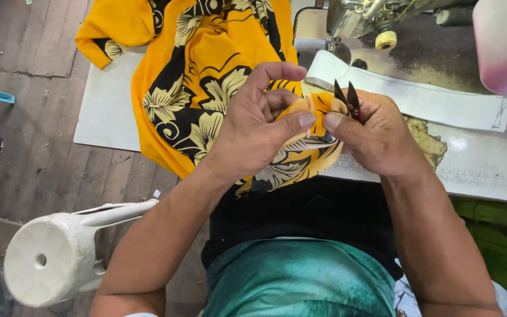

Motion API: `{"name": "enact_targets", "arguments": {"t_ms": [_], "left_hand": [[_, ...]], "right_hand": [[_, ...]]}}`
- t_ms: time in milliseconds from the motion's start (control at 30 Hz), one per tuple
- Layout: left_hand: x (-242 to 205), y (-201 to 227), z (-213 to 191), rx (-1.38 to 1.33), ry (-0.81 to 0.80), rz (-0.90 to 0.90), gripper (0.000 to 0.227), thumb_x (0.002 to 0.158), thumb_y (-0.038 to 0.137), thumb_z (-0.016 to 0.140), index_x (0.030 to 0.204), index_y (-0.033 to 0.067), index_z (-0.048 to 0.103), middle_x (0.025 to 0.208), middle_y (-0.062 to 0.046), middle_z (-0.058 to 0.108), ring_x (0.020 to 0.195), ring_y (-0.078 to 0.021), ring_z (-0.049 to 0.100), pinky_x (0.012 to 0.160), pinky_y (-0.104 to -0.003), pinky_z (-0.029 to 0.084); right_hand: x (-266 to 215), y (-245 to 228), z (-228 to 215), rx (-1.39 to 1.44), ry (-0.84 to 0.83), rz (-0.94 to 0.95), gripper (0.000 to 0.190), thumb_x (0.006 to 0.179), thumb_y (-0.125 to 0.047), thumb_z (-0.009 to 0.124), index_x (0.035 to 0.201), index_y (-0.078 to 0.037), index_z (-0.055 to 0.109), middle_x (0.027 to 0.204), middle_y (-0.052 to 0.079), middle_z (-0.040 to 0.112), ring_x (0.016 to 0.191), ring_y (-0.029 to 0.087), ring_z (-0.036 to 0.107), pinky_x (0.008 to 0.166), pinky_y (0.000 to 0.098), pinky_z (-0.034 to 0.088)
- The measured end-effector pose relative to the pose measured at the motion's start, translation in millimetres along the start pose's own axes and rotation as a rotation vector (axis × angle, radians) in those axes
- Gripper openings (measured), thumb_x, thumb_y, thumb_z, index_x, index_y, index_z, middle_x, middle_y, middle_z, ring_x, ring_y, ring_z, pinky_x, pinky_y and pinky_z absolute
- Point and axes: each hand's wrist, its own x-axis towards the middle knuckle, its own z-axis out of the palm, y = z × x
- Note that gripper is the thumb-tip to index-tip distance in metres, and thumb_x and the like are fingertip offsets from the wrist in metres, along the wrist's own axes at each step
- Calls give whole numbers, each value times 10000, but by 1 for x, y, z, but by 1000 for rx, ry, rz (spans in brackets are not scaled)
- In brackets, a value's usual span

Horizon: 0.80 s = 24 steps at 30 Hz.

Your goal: Trimming excess fabric and loose threads from a yellow patterned garment using small scissors at a sewing station.

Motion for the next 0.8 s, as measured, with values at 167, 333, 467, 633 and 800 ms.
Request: {"name": "enact_targets", "arguments": {"t_ms": [167, 333, 467, 633, 800], "left_hand": [[-1, -9, 2, -161, -34, -82, 433, 895, 34, 730, 1256, 105, 503, 890, -44, 618, 827, -118, 637, 800, -246, 578], [0, -9, 6, -98, -31, -27, 423, 924, -35, 702, 1267, 107, 500, 921, -47, 611, 812, -111, 604, 740, -222, 555], [-2, 7, 14, 254, 26, 18, 538, 848, 141, 795, 1300, 105, 506, 817, -7, 588, 764, -103, 624, 695, -230, 581], [2, 9, 8, 310, 36, 51, 492, 898, 68, 763, 1321, 84, 513, 818, -12, 659, 699, -88, 639, 611, -198, 546], [6, 0, 7, 72, 26, -57, 477, 864, 56, 771, 1280, 89, 540, 752, -8, 647, 664, -70, 583, 584, -198, 473]], "right_hand": [[0, 7, -1, 135, -21, -14, 224, 986, -284, 623, 966, -63, 593, 679, -25, 498, 539, 67, 438, 470, 194, 370], [1, 4, 0, 88, 11, -14, 226, 988, -294, 619, 868, -113, 556, 664, -35, 472, 532, 62, 427, 462, 191, 366], [1, -2, -1, -125, 24, -63, 231, 1006, -299, 583, 878, -109, 554, 651, -33, 465, 537, 70, 435, 465, 201, 380], [1, 0, -6, -99, 16, -42, 207, 1010, -274, 578, 916, -90, 565, 676, -13, 514, 540, 77, 467, 469, 209, 423], [1, 13, -8, 105, 48, 55, 209, 968, -279, 635, 915, -93, 558, 671, -16, 486, 518, 71, 428, 427, 206, 359]]}}
